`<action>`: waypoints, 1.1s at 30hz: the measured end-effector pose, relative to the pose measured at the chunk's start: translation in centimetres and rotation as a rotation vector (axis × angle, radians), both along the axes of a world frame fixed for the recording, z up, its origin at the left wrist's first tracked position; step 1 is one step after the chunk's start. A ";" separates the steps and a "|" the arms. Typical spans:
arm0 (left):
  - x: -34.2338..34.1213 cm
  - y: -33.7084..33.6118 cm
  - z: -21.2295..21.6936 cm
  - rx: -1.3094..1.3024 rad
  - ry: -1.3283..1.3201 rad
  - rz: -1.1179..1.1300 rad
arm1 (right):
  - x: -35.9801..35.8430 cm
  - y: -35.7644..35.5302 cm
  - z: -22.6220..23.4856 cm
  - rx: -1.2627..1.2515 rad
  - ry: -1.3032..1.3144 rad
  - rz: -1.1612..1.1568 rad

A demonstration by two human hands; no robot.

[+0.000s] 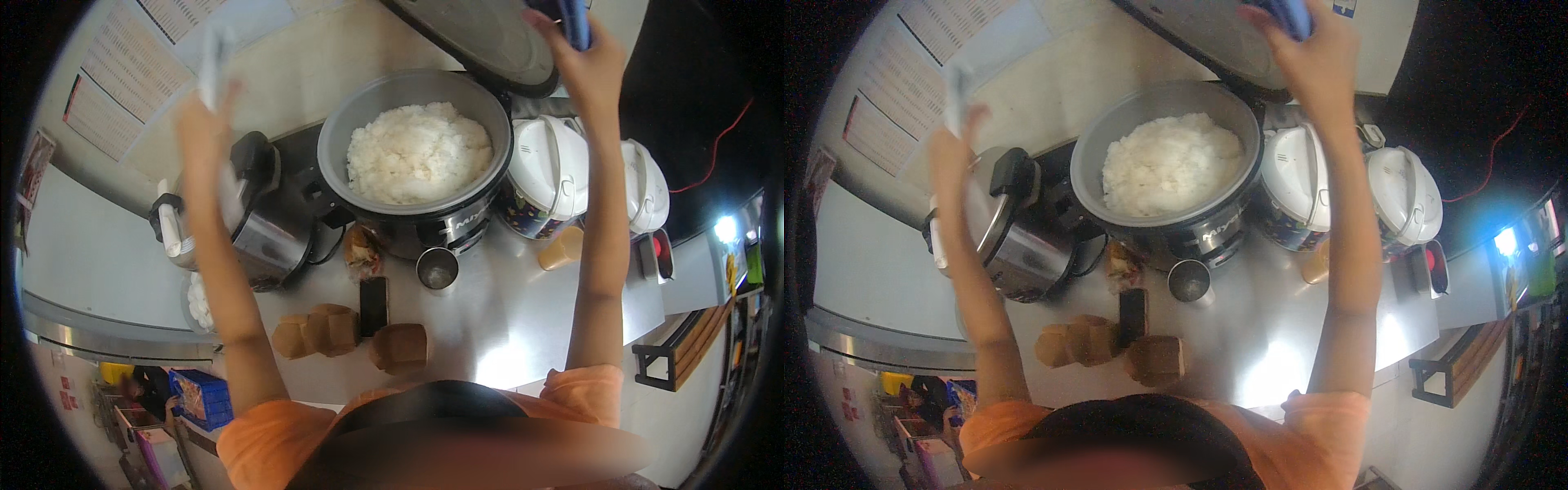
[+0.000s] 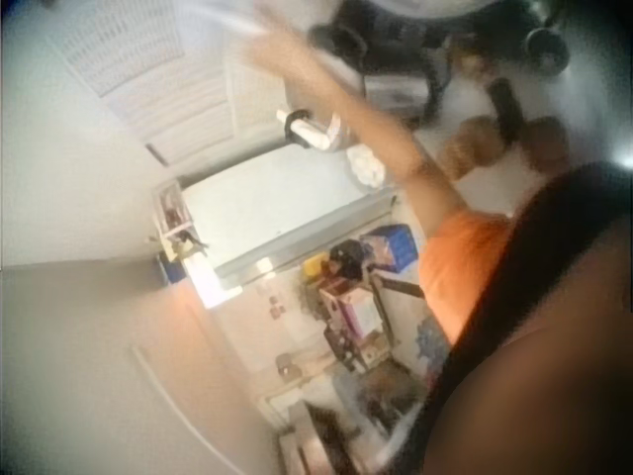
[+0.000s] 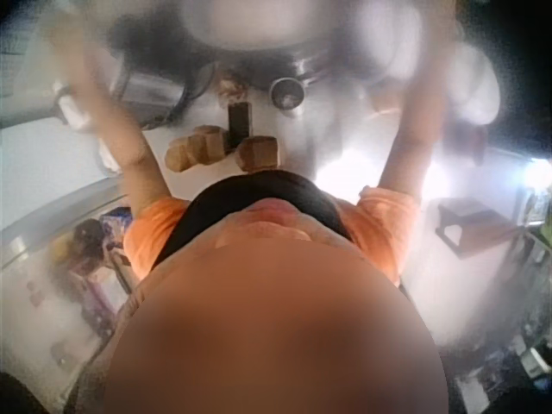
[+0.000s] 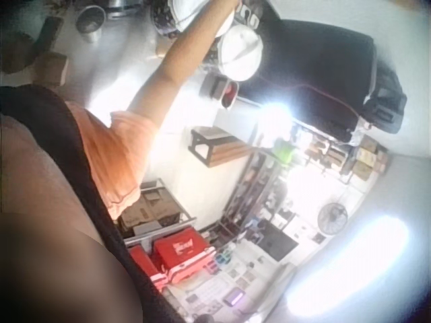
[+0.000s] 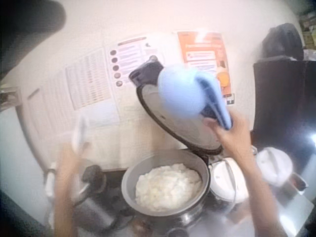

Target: The person scoops rice from a rice cooker into three paper food boxes, then adds fried chicken and scrambled eggs from a display case and a tray. They place a small plastic bag of greens into each box, close the boxes, and attach printed receipts to the outside.

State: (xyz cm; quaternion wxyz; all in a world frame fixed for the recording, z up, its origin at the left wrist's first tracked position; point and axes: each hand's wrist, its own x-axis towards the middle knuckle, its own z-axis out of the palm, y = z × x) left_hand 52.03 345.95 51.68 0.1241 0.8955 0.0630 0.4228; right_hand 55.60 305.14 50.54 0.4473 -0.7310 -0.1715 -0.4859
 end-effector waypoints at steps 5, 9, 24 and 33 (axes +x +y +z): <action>-4.7 -0.9 -18.4 -0.911 0.598 0.006 | 0.1 -0.7 1.9 0.109 0.101 -0.063; -4.2 -2.5 -22.3 -1.505 0.424 -0.195 | 0.5 -1.3 1.7 0.126 0.182 -0.073; -5.1 -1.4 -22.7 -1.537 0.373 -0.102 | 2.5 -6.9 1.8 0.064 0.132 -0.107; -3.5 1.2 -22.1 -1.516 0.281 -0.018 | 1.8 -9.3 2.0 0.392 0.164 -0.172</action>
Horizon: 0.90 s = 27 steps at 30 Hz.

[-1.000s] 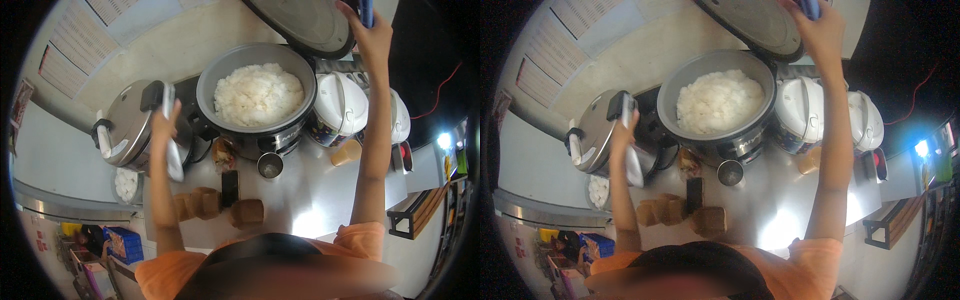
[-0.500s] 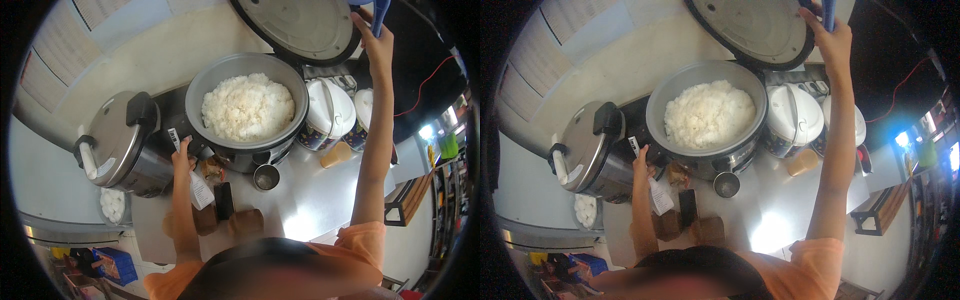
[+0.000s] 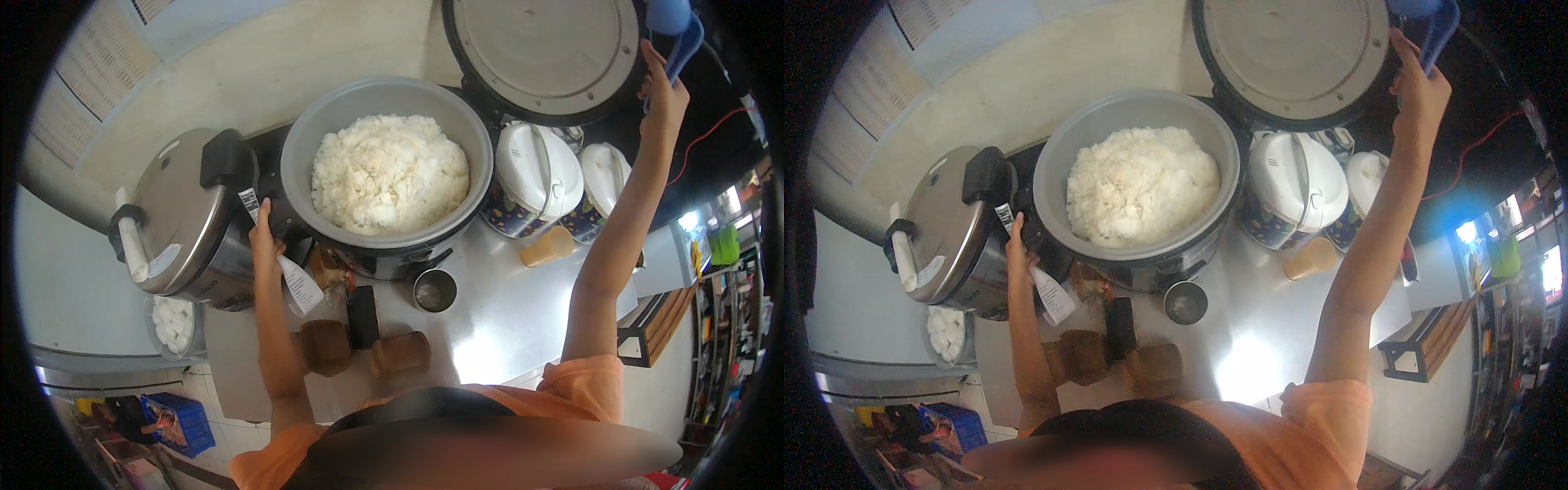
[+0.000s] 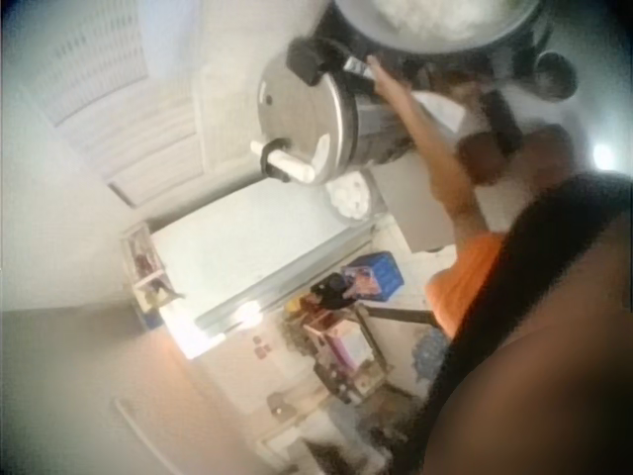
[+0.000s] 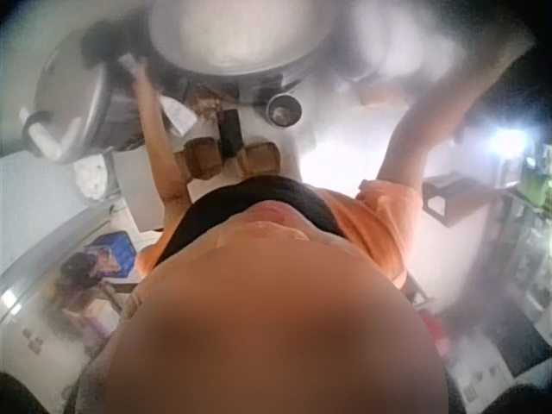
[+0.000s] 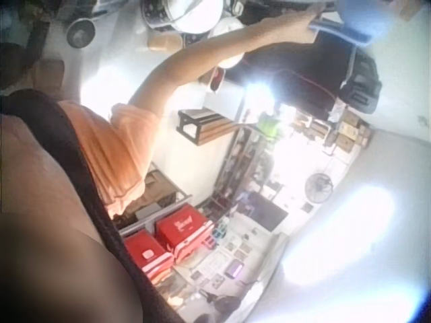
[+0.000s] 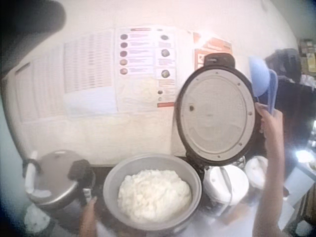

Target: The person scoops rice from a rice cooker into three paper food boxes, then adds fried chicken and scrambled eggs from a display case and a tray. They place a small plastic bag of greens into each box, close the boxes, and attach printed receipts to the outside.

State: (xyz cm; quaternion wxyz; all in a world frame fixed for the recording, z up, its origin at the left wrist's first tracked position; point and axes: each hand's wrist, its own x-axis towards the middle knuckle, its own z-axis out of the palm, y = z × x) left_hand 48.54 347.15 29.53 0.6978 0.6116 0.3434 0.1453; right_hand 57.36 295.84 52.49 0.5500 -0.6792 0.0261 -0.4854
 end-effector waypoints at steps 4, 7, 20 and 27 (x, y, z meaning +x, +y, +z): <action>-2.4 -1.6 -0.8 0.041 -0.034 0.082 | 0.3 -3.3 -0.7 0.127 0.053 -0.058; -4.2 -2.5 -1.3 0.112 -0.047 0.080 | 0.8 -5.7 -1.6 0.152 0.097 -0.066; -12.2 -4.2 -1.6 0.040 -0.252 -0.049 | -4.1 2.5 0.7 -0.244 -0.439 -0.107; -13.3 -8.0 -4.0 -0.415 -0.400 -0.403 | -1.5 18.9 -8.1 -1.098 0.449 0.493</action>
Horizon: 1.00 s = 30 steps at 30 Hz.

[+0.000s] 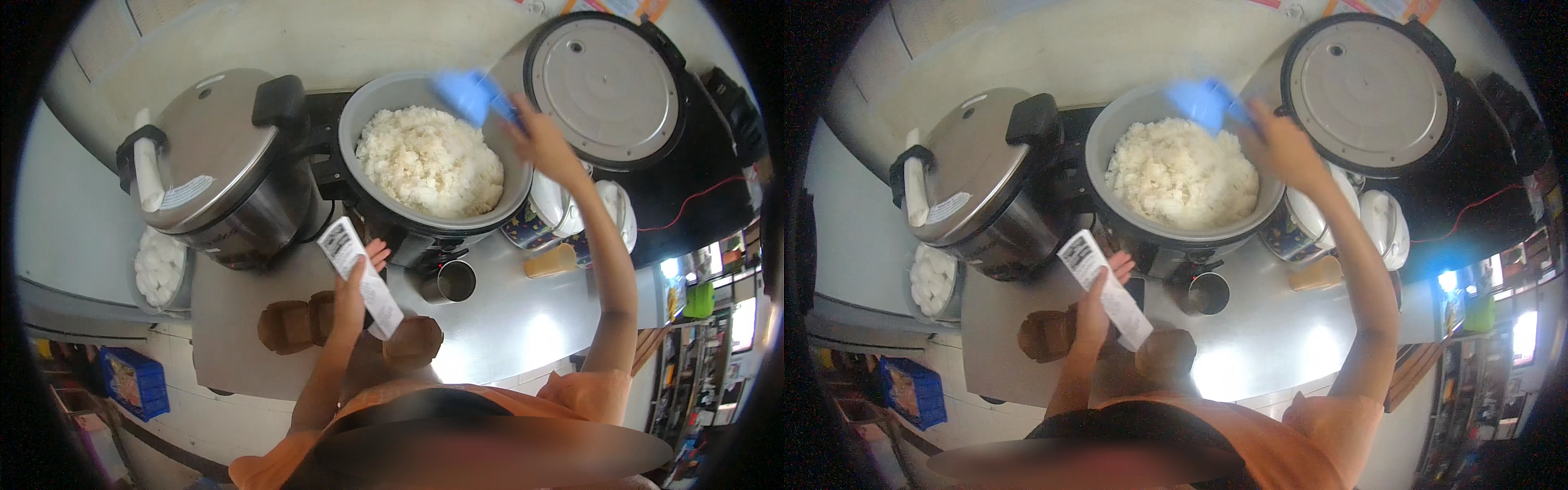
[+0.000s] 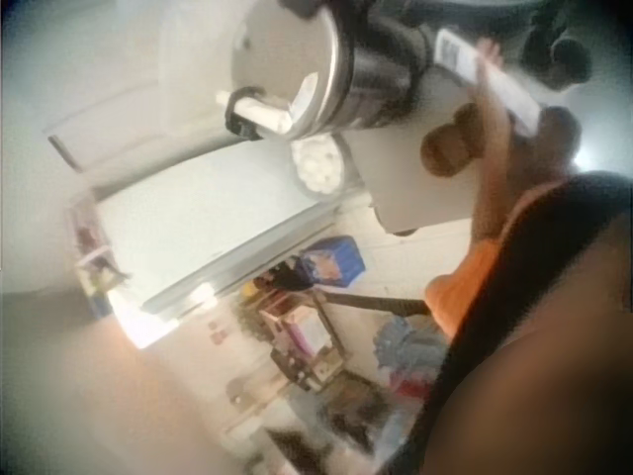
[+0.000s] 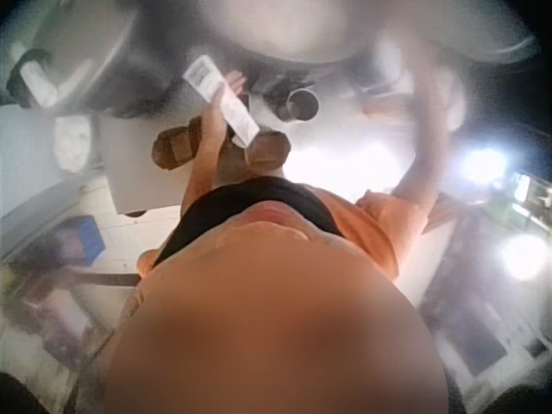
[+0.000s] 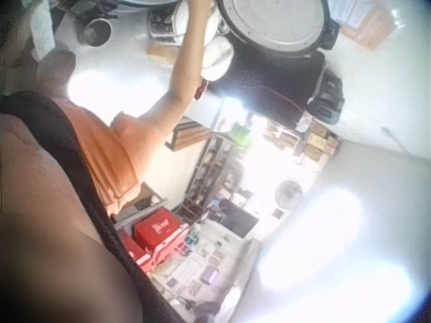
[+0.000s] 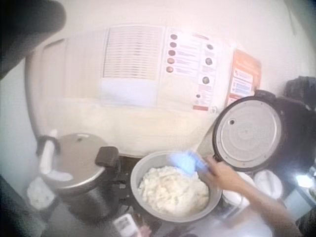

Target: The person scoops rice from a rice cooker into three paper food boxes, then adds fried chicken and scrambled eggs from a display case and a tray. They place a small plastic bag of greens into each box, close the boxes, and attach printed receipts to the outside.

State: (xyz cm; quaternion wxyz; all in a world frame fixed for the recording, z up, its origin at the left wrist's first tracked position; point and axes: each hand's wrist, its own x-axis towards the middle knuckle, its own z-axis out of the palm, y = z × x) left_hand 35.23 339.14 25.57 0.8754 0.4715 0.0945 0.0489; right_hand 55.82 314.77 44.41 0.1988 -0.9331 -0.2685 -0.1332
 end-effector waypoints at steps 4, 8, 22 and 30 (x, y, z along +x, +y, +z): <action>-0.3 -2.0 -1.3 -0.073 -0.062 -0.108 | 2.6 3.3 -2.6 -0.557 -0.378 -0.026; -0.2 -1.7 -1.5 -0.124 -0.071 -0.161 | 2.4 4.7 -2.3 -0.736 -0.346 -0.008; 0.4 -1.3 -1.8 -0.209 -0.037 -0.173 | -5.0 5.3 -1.7 -0.722 0.066 0.147; 0.9 -1.3 -2.6 -0.251 -0.062 -0.199 | -4.7 6.5 -2.3 -0.578 0.292 0.159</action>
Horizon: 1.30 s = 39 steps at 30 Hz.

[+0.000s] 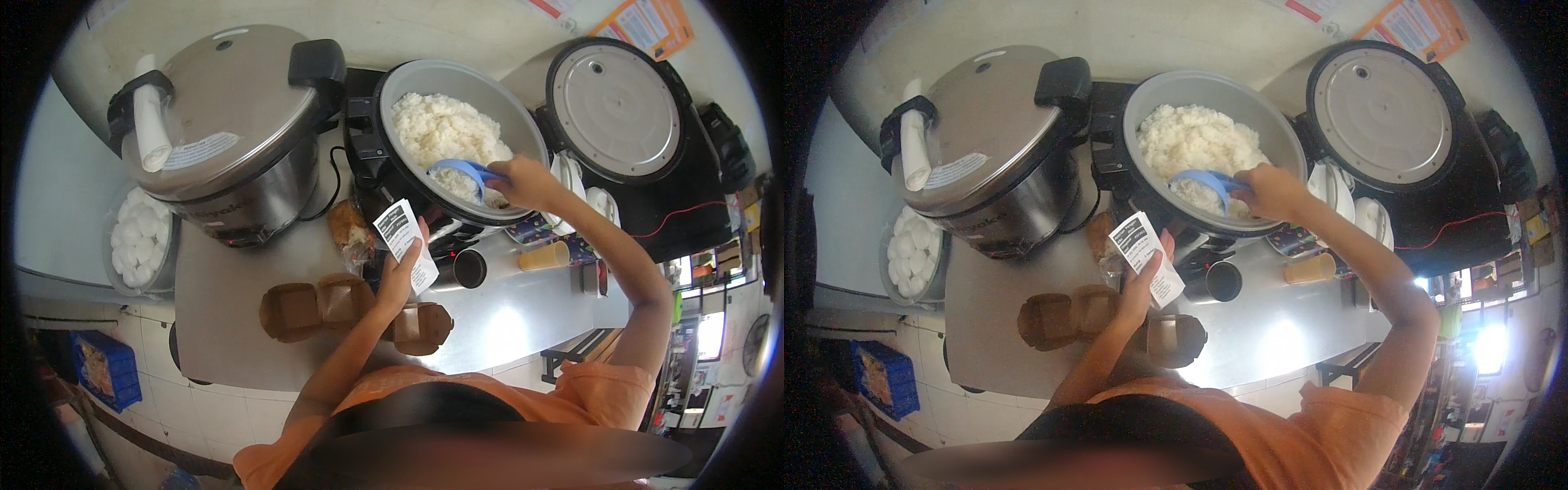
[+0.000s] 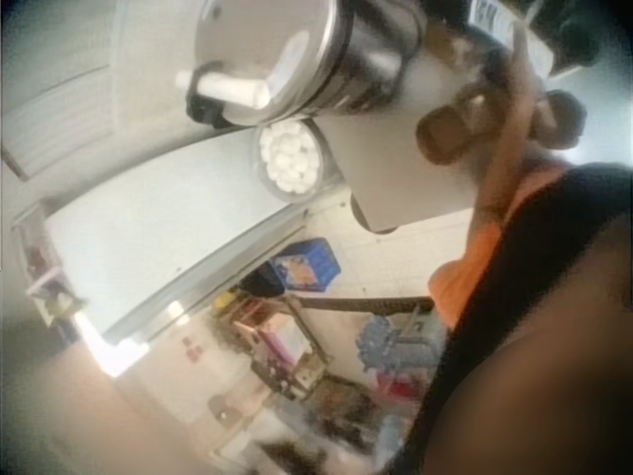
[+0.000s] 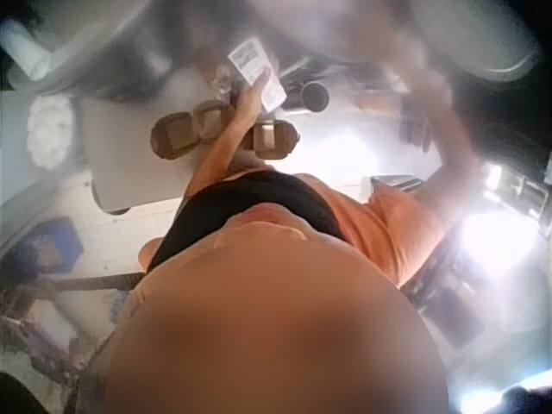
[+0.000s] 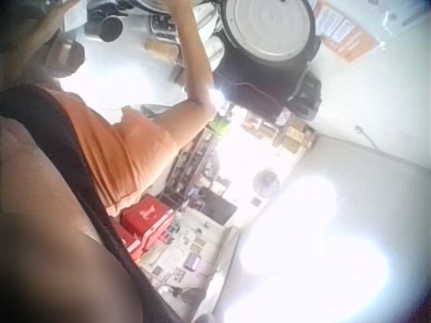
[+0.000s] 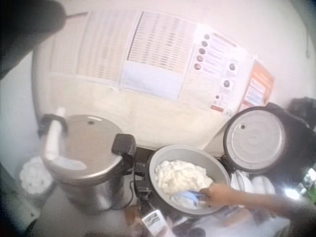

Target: The person scoops rice from a rice cooker into three paper food boxes, then adds fried chicken and scrambled eggs from a display case and a tray. They place a small plastic bag of greens into each box, close the boxes, and attach printed receipts to the outside.

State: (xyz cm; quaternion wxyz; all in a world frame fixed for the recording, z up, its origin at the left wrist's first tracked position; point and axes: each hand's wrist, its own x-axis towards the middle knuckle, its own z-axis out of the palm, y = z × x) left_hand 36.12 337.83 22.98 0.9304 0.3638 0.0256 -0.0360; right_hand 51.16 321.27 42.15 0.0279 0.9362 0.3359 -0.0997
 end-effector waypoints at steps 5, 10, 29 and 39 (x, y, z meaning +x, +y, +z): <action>-0.1 -0.2 -0.2 -0.025 -0.013 0.026 | 0.9 -1.4 0.3 0.033 0.173 -0.065; 0.1 -0.4 -0.7 -0.076 -0.036 0.037 | 4.0 -1.7 -1.6 0.191 0.285 0.105; -12.2 15.5 1.6 0.559 0.113 0.431 | -5.5 0.4 0.8 0.545 0.745 -0.196; -17.1 11.6 -3.9 1.468 0.413 0.390 | -17.4 8.2 -17.6 0.310 0.317 -0.091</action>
